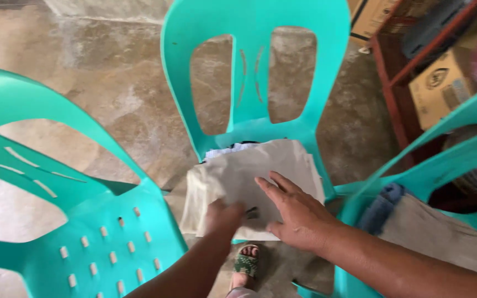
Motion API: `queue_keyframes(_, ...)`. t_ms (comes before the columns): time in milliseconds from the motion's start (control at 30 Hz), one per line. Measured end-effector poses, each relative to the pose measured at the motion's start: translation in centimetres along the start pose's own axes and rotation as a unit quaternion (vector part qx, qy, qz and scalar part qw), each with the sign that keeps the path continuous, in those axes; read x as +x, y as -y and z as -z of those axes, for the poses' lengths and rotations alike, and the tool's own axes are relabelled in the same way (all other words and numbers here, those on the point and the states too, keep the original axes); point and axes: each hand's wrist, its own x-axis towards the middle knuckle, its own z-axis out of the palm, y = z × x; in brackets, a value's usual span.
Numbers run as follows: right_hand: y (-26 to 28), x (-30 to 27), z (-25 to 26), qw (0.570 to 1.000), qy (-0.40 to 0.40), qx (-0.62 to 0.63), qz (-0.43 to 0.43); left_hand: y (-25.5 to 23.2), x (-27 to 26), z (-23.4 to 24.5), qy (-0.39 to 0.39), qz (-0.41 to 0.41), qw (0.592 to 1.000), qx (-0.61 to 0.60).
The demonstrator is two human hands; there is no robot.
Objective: Folding laundry and organizing folded clothes from chairs into a chest of drawers.
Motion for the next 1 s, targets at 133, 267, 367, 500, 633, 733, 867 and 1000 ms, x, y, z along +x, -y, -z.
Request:
queue_keyframes(133,-0.6,2.7,-1.9,0.993,-0.086,-0.032,0.07,-10.1,-3.9,-0.6,0.068,-0.05,0.992,-0.095)
queue_keyframes(267,-2.8,5.1,-1.4,0.975,-0.152,0.115,-0.116,-14.2,-3.9,-1.4,0.063,-0.171,0.981,0.071)
queue_keyframes(367,-5.8,6.6,-0.8,0.928,-0.204,0.263,-0.165,-14.4,-2.3,-2.6,0.148,-0.278,0.949,-0.027)
queue_keyframes(500,-3.1,4.2,4.8,0.653,-0.157,0.69,-0.269,-14.1,-0.6,-3.8,0.037,-0.287,0.954,-0.072)
queue_keyframes(633,-2.6,0.1,8.5,0.561,-0.241,0.746,-0.265,-13.2,-1.4,-3.1,0.086,0.062,0.982,-0.156)
queue_keyframes(733,-3.8,-3.9,9.2,0.496,-0.303,0.773,-0.254,-11.7,-2.2,-4.4,0.265,0.154,0.926,-0.22)
queue_keyframes(867,-6.5,-10.2,8.4,0.427,-0.361,0.789,-0.256,-9.9,-2.3,-10.5,0.498,0.276,0.783,-0.249)
queue_keyframes(1000,-7.6,-18.0,6.3,0.346,-0.415,0.782,-0.31,-12.4,-7.7,-15.5,0.522,0.144,0.84,-0.036)
